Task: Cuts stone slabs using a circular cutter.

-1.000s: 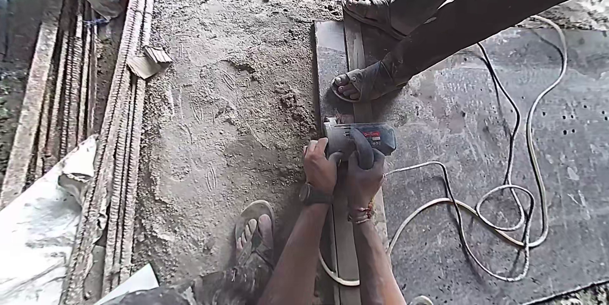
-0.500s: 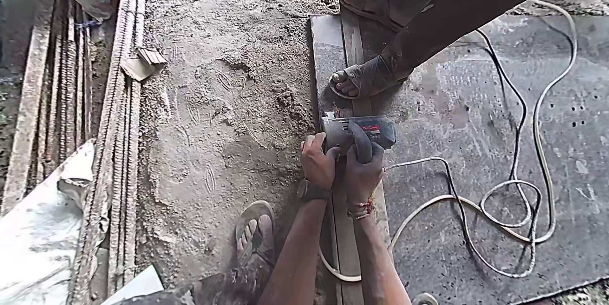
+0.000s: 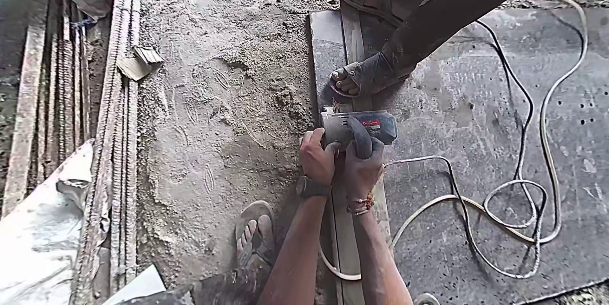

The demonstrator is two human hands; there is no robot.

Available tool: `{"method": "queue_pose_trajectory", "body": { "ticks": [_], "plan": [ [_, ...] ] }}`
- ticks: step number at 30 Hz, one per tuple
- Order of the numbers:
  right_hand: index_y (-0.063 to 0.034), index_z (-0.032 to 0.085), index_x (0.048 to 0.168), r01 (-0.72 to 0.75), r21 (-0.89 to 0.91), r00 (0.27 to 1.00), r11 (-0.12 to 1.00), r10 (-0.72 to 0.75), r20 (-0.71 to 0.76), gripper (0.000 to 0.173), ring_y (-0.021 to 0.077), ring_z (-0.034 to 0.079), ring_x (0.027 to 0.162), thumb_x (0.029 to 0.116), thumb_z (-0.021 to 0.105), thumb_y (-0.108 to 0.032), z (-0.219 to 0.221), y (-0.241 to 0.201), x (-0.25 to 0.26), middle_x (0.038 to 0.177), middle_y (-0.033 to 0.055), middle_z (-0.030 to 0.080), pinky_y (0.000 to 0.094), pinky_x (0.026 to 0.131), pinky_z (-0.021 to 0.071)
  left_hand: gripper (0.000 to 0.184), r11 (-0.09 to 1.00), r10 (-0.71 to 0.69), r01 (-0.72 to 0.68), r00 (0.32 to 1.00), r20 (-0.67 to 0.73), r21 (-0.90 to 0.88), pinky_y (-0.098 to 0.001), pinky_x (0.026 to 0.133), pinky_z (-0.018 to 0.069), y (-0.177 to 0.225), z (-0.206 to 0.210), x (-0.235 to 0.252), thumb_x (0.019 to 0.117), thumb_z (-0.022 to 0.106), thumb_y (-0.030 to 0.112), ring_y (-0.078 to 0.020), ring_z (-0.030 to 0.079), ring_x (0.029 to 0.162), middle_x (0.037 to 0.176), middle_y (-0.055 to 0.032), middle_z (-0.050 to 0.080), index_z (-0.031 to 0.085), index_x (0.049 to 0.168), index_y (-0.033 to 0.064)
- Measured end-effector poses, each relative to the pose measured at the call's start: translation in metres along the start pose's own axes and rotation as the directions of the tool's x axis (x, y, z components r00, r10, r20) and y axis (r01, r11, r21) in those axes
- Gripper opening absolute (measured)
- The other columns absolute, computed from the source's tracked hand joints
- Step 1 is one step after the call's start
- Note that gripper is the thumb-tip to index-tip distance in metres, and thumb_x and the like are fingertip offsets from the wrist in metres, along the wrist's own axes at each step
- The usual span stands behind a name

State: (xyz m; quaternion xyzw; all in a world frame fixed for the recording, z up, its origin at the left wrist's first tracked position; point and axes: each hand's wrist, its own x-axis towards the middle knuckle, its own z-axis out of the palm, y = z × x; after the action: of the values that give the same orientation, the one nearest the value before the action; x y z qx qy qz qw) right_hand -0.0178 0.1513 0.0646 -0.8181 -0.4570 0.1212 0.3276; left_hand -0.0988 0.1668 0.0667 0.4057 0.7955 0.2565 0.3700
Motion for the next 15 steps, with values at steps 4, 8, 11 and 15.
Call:
{"method": "queue_pose_trajectory", "body": {
  "ticks": [4,8,11,15],
  "plan": [
    [-0.0042,0.066,0.112,0.002,0.014,1.000,1.000,-0.002,0.012,0.036,0.0203,0.068,0.066,0.0816,0.075,-0.021,0.0014,-0.0001,0.0015,0.077,0.0057,0.070,0.0443,0.058,0.0528,0.048,1.000,-0.003,0.003,1.000,-0.013,-0.006,-0.0483,0.101,0.0517,0.0013,0.0009,0.0016,0.0823,0.087,0.020,-0.0333,0.067,0.111,0.118,-0.0193,0.070,0.072,0.124,0.0020],
    [-0.0044,0.066,0.114,-0.006,-0.005,1.000,1.000,0.006,0.021,0.038,0.0210,0.069,0.066,0.0815,0.075,-0.022,0.0022,-0.0009,0.0036,0.077,0.0062,0.071,0.0451,0.059,0.0531,0.048,1.000,0.002,-0.002,1.000,-0.025,-0.006,-0.0483,0.099,0.0525,0.0033,0.0008,0.0030,0.0810,0.088,0.019,-0.0332,0.067,0.109,0.117,-0.0189,0.070,0.072,0.123,0.0020],
    [-0.0040,0.066,0.114,0.005,-0.011,1.000,1.000,-0.005,0.021,0.039,0.0216,0.069,0.066,0.0807,0.076,-0.022,0.0030,-0.0024,0.0052,0.077,0.0062,0.070,0.0453,0.059,0.0529,0.047,1.000,-0.012,0.012,1.000,-0.026,-0.002,-0.0485,0.099,0.0527,0.0047,0.0006,0.0046,0.0815,0.088,0.020,-0.0333,0.067,0.109,0.117,-0.0186,0.070,0.072,0.123,0.0030],
    [-0.0030,0.066,0.114,0.007,-0.017,1.000,1.000,-0.007,0.022,0.039,0.0221,0.069,0.067,0.0813,0.076,-0.023,0.0044,-0.0036,0.0065,0.077,0.0071,0.070,0.0450,0.059,0.0531,0.047,1.000,-0.014,0.014,1.000,-0.022,0.005,-0.0500,0.100,0.0522,0.0062,0.0001,0.0073,0.0812,0.088,0.019,-0.0337,0.067,0.110,0.118,-0.0187,0.070,0.072,0.123,0.0030]
  ]
}}
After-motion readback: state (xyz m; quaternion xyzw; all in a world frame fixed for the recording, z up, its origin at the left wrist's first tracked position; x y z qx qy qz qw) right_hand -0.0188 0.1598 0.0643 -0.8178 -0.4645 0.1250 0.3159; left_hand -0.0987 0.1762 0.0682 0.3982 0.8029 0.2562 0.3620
